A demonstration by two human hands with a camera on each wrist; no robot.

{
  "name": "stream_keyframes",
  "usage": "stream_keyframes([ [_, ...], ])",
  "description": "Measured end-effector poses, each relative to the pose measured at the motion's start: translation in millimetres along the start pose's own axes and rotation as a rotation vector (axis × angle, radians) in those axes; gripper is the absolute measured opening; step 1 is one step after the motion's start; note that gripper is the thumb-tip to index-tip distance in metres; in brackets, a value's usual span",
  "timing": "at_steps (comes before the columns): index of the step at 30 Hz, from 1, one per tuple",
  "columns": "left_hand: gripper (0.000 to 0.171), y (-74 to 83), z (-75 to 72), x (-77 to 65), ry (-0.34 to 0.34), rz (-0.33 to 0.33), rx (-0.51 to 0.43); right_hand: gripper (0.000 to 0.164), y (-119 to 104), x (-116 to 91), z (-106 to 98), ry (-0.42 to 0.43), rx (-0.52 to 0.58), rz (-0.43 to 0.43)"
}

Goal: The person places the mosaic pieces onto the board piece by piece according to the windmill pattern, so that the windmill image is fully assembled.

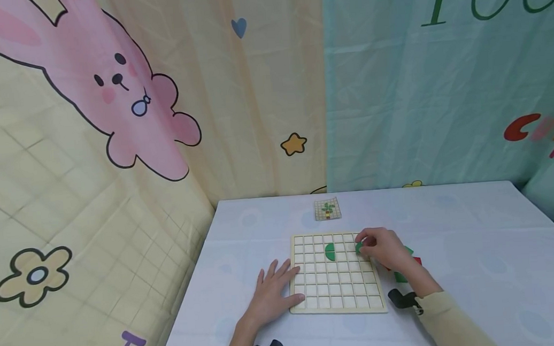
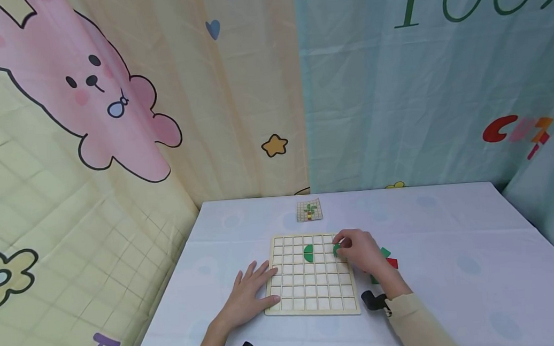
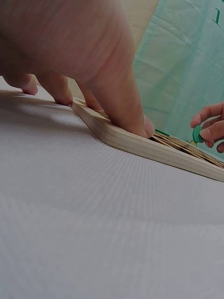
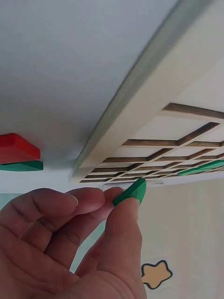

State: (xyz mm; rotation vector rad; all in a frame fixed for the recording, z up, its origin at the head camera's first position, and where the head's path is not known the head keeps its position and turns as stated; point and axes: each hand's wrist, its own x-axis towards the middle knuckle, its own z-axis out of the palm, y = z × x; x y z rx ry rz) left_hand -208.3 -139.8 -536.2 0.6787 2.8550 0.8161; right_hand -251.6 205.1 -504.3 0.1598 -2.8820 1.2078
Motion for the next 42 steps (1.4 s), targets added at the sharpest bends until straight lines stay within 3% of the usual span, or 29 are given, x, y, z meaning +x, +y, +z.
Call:
stream_keyframes([
  [21,0.070,1.2,-1.7,0.9,-0.006,0.004,0.003,0.012,-12.3,0.5,16.6,0.007,0.006,0.017],
  [42,0.070,0.2,-0.1,0.9,0.003,-0.007,0.019,0.015,-23.4,0.1,33.0,0.003,-0.006,-0.031],
])
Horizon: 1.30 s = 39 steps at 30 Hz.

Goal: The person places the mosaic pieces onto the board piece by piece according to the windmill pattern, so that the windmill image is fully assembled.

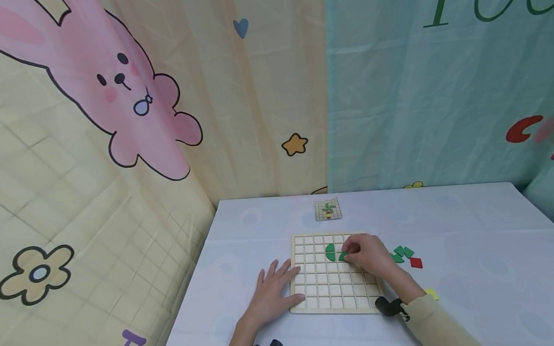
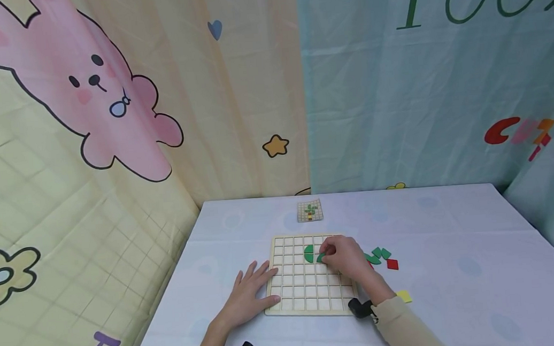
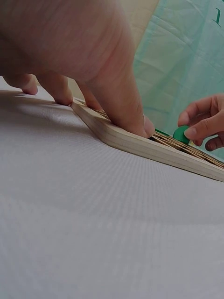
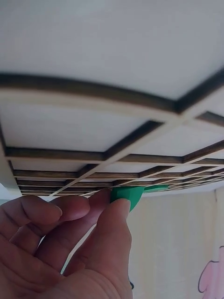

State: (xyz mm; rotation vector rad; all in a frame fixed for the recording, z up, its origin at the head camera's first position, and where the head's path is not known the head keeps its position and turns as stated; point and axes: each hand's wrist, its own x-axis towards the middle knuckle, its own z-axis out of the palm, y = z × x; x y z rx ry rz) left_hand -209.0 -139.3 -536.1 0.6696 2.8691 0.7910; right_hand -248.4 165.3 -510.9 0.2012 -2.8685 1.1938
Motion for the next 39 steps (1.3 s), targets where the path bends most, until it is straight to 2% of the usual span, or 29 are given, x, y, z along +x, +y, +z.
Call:
stream_keyframes([
  [19,0.070,0.0,1.1,-4.2,-0.012,-0.005,0.012,0.014,5.6,-3.0,3.2,-0.047,-0.007,-0.044],
  [23,0.070,1.5,-0.1,-3.7,-0.016,0.004,0.004,0.014,8.1,-4.5,-4.2,-0.055,-0.008,-0.051],
  [28,0.070,1.9,-0.4,-0.8,-0.018,0.019,0.014,0.015,9.2,-2.1,-21.3,-0.008,-0.015,0.002],
  [32,0.070,1.7,-0.5,0.0,-0.025,0.008,0.029,0.016,9.3,0.5,-31.3,-0.003,-0.026,0.000],
  [39,0.070,1.6,-0.6,-0.7,-0.016,0.004,0.034,0.015,6.7,1.9,-31.5,-0.040,-0.052,-0.020],
])
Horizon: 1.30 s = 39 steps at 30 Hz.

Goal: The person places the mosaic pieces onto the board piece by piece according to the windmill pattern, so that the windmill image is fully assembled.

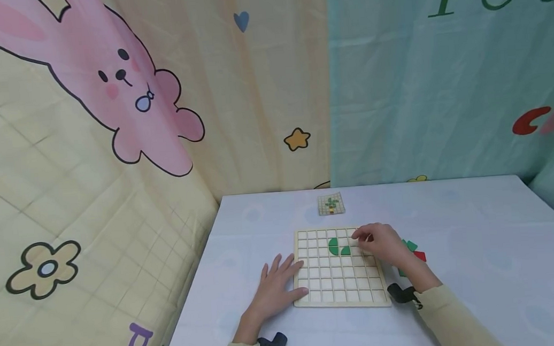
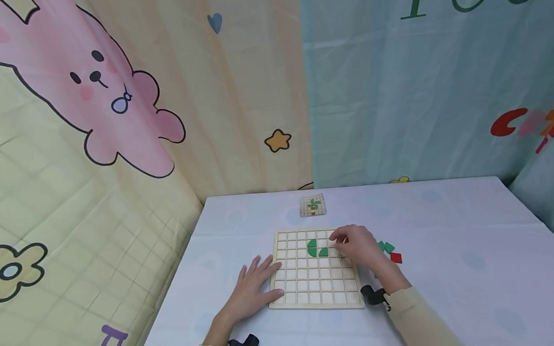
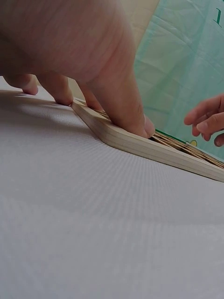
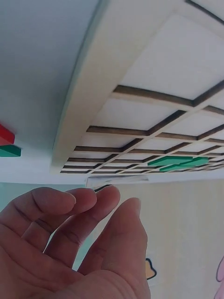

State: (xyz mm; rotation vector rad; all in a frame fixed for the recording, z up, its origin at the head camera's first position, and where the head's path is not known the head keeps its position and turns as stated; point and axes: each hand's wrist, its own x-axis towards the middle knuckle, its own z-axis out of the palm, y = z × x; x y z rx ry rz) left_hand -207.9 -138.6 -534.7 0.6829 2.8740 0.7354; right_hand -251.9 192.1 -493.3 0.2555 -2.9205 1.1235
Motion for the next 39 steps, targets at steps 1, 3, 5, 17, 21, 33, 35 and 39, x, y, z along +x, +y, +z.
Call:
stream_keyframes([
  [1,0.070,-0.1,0.1,-0.2,0.000,-0.001,-0.001,0.015,-1.0,0.2,1.1,-0.006,-0.002,-0.005],
  [3,0.070,0.0,0.0,-0.5,-0.001,-0.003,-0.004,0.015,-3.2,0.9,3.3,-0.015,-0.015,-0.019],
  [5,0.069,0.5,-0.4,-0.8,-0.002,-0.005,-0.007,0.015,-5.0,2.2,5.2,-0.022,-0.028,-0.030],
  [17,0.069,3.3,-1.4,-3.0,0.000,-0.001,-0.022,0.016,5.7,0.7,1.2,-0.029,-0.101,-0.003],
  [21,0.069,3.4,-2.3,-3.1,0.001,0.001,-0.022,0.018,15.0,-0.8,-10.0,-0.027,-0.116,0.007],
  [33,0.069,2.1,-0.5,-0.2,0.004,-0.007,-0.022,0.018,38.1,-13.2,-40.4,-0.036,-0.187,0.043],
  [35,0.069,1.9,-0.4,0.0,0.004,-0.008,-0.024,0.019,41.5,-14.6,-42.7,-0.041,-0.193,0.066],
  [39,0.069,1.0,0.5,0.0,0.005,-0.005,-0.024,0.020,46.1,-18.0,-45.8,-0.049,-0.209,0.087],
])
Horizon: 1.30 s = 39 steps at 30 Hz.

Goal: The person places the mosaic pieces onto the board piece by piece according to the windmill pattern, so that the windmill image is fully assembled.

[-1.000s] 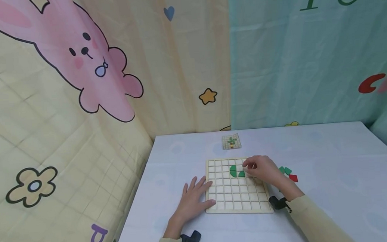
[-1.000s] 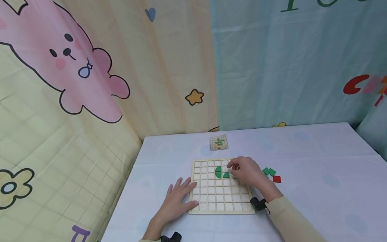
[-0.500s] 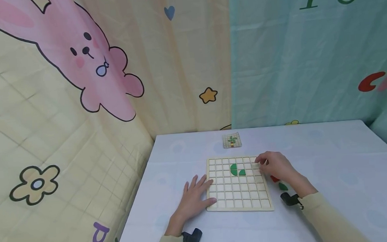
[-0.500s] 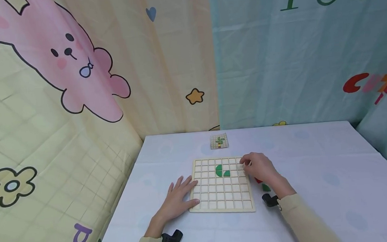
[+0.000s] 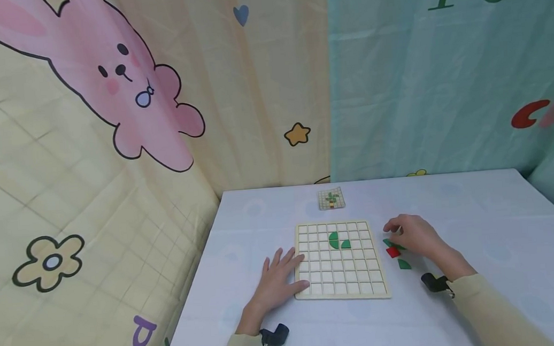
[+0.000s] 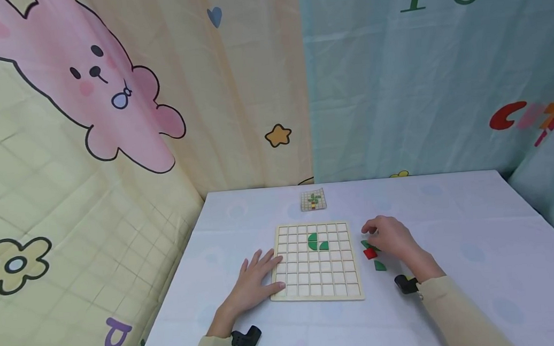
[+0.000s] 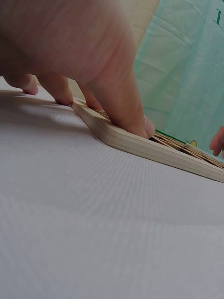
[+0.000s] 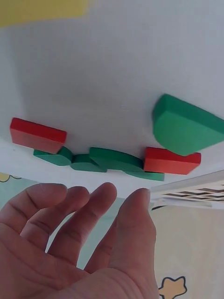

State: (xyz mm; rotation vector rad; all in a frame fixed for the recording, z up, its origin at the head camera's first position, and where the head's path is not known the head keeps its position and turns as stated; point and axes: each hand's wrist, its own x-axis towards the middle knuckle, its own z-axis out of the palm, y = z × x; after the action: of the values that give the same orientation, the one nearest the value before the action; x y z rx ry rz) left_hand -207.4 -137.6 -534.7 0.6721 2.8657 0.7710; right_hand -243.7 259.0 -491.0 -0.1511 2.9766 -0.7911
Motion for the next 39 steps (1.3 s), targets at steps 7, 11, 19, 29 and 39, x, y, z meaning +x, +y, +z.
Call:
stream_keyframes([
  [7,0.069,-0.9,-0.9,0.0,-0.009,-0.006,0.007,0.019,3.0,-4.9,1.7,-0.020,-0.007,-0.026],
  [11,0.069,0.1,-2.7,-1.5,-0.017,-0.002,0.003,0.018,5.0,-5.5,6.2,-0.017,-0.020,-0.030],
  [19,0.069,0.7,-2.8,-1.9,-0.011,0.009,0.001,0.010,6.2,-1.7,10.0,-0.016,-0.033,-0.046],
  [29,0.068,2.5,-2.8,-1.3,0.005,0.006,-0.001,0.010,4.6,0.2,10.2,-0.009,-0.041,-0.070],
  [39,0.068,2.5,-2.9,-1.3,0.005,0.007,-0.009,0.010,4.3,-1.2,11.2,0.015,-0.008,-0.088],
])
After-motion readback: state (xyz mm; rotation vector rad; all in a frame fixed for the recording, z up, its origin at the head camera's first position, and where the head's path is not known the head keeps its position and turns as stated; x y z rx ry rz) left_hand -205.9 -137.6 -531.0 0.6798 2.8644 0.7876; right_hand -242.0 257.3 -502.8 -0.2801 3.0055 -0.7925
